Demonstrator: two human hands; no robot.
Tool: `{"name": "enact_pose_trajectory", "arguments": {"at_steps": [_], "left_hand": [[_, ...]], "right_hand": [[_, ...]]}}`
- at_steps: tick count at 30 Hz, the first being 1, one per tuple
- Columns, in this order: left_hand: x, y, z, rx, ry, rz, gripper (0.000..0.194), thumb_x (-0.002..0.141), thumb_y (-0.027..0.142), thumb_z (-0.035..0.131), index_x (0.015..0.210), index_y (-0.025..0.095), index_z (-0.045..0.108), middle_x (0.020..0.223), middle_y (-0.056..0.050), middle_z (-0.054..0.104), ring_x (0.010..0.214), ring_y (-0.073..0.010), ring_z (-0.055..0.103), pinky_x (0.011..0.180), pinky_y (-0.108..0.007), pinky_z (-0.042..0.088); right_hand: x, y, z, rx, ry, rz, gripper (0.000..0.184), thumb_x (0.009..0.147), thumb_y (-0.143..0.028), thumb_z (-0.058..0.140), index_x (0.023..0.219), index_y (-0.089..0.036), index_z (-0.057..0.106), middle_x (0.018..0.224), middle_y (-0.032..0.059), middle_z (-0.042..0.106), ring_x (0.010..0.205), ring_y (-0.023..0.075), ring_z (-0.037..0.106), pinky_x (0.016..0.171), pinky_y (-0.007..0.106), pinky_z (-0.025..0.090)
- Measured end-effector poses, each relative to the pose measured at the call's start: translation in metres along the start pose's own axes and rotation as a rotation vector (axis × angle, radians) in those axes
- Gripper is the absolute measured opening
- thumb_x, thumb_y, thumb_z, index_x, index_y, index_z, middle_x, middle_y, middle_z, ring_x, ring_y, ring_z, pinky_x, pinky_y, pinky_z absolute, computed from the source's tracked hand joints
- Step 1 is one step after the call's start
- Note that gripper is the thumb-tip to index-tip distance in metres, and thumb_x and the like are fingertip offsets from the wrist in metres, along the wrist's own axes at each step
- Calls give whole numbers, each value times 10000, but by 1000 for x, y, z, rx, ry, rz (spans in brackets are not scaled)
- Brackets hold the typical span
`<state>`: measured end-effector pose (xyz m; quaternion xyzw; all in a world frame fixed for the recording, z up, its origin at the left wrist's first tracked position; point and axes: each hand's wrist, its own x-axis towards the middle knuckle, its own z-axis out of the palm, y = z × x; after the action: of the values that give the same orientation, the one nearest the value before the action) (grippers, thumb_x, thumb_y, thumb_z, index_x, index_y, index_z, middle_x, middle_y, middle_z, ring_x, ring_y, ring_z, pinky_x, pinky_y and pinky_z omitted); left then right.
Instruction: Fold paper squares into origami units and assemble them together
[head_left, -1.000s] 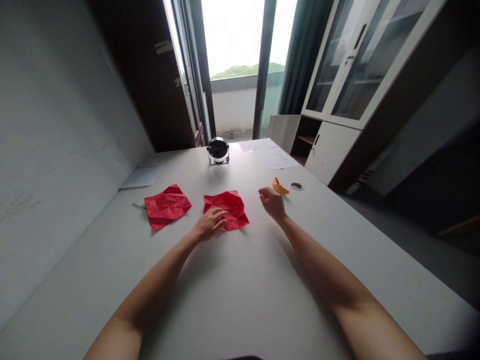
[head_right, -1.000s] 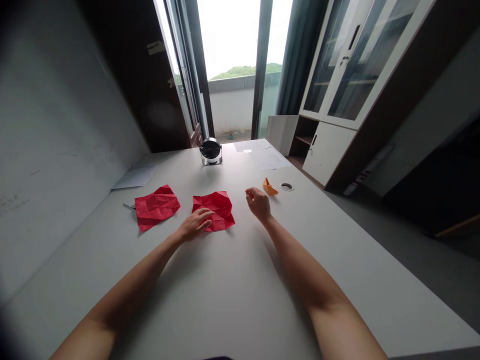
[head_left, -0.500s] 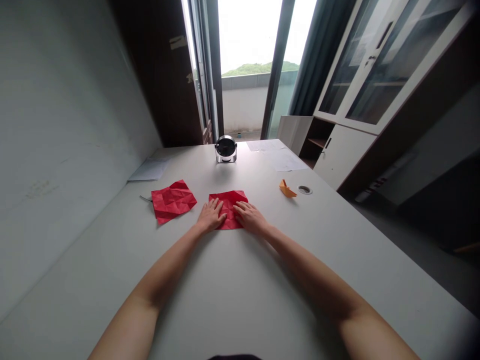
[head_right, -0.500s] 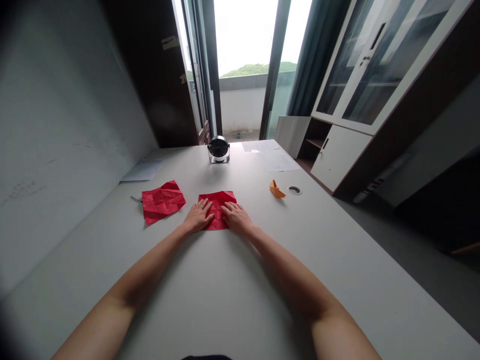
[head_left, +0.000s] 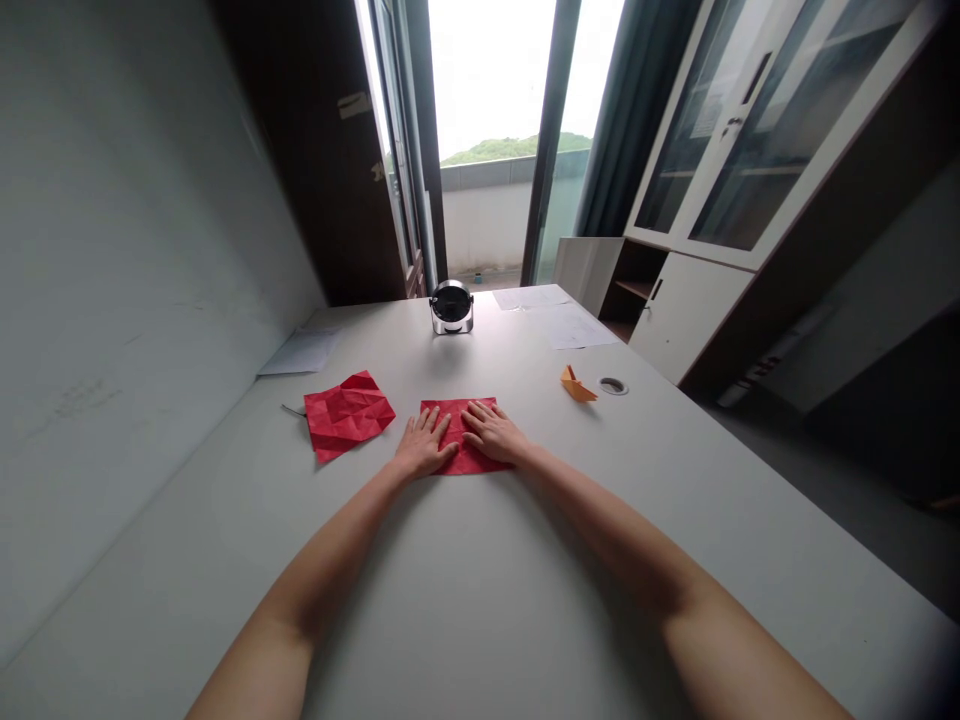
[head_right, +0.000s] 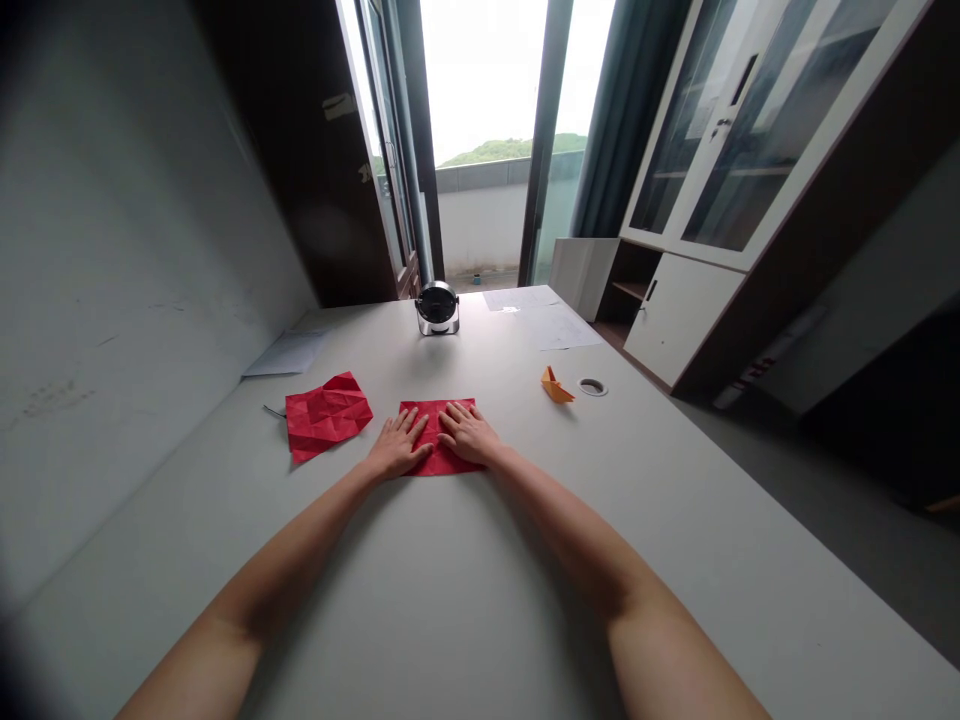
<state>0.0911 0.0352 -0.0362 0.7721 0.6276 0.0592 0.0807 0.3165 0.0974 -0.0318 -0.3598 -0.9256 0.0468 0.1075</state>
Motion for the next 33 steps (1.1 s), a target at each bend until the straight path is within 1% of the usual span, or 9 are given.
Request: {"name": "enact_pose_trajectory", "arguments": {"at_steps": [3, 7, 13, 17, 21, 23, 27, 30, 33], "left_hand": [[1, -3, 2, -10, 5, -10, 779, 931, 728, 306, 1591, 321, 235, 1685, -48, 111, 1553, -307, 77, 1234, -564, 56], [6, -12, -1, -20, 14, -63, 722, 965, 688, 233, 1587, 321, 249, 1682, -45, 134, 1553, -287, 89, 1230, -566, 68], [7, -25, -5, -19, 46, -56, 729, 958, 691, 263, 1571, 297, 299, 1675, -50, 179, 1546, -276, 133, 1231, -544, 111], [4, -23, -4, -25, 100, -71, 769, 938, 716, 292, 1565, 271, 317, 1663, -72, 221, 1534, -287, 173, 1234, -519, 127], [-2, -22, -5, -46, 112, -90, 761, 935, 716, 311, 1557, 277, 334, 1655, -74, 247, 1530, -295, 184, 1233, -524, 126], [-6, -22, -8, -62, 105, -68, 771, 923, 725, 346, 1560, 291, 323, 1649, -69, 265, 1528, -294, 194, 1234, -523, 128], [-14, -22, -15, -83, 96, -5, 879, 843, 755, 503, 1568, 302, 298, 1638, -76, 291, 1517, -314, 216, 1233, -529, 132], [-16, -21, -20, -107, 118, 7, 901, 805, 732, 588, 1554, 302, 332, 1604, -85, 356, 1489, -320, 274, 1224, -513, 170], [-17, -20, -23, -142, 179, 16, 801, 814, 668, 630, 1491, 283, 444, 1520, -89, 472, 1418, -304, 385, 1207, -472, 236]], "right_hand": [[-1, 12, 4, 11, -21, 4, 656, 1029, -588, 329, 1561, -206, 353, 1629, 118, 264, 1518, 269, 205, 1226, 465, 158], [-7, 26, 3, 1, -50, 82, 670, 1021, -597, 332, 1571, -213, 333, 1639, 106, 240, 1523, 281, 182, 1228, 481, 141], [-15, 33, -3, 16, -10, 188, 665, 1012, -589, 357, 1560, -212, 354, 1620, 108, 294, 1509, 279, 229, 1221, 474, 167], [-21, 25, -8, 48, 71, 127, 652, 1009, -574, 390, 1570, -248, 329, 1599, 82, 347, 1501, 261, 254, 1225, 471, 167], [-24, 15, -12, 66, 109, 22, 670, 982, -590, 462, 1562, -274, 349, 1635, 57, 262, 1516, 257, 210, 1234, 465, 152], [-23, 13, -12, 77, 72, 23, 746, 943, -636, 510, 1567, -265, 341, 1635, 77, 258, 1510, 283, 224, 1229, 484, 161], [-23, 16, -12, 104, -8, 44, 850, 879, -703, 561, 1564, -246, 353, 1591, 113, 353, 1463, 323, 321, 1212, 499, 202], [-25, 19, -15, 106, 7, 51, 828, 871, -680, 596, 1549, -255, 385, 1559, 106, 410, 1424, 327, 375, 1188, 483, 255], [-27, 19, -18, 110, 46, 46, 760, 878, -627, 626, 1521, -274, 429, 1509, 92, 475, 1372, 308, 430, 1154, 460, 307]]}}
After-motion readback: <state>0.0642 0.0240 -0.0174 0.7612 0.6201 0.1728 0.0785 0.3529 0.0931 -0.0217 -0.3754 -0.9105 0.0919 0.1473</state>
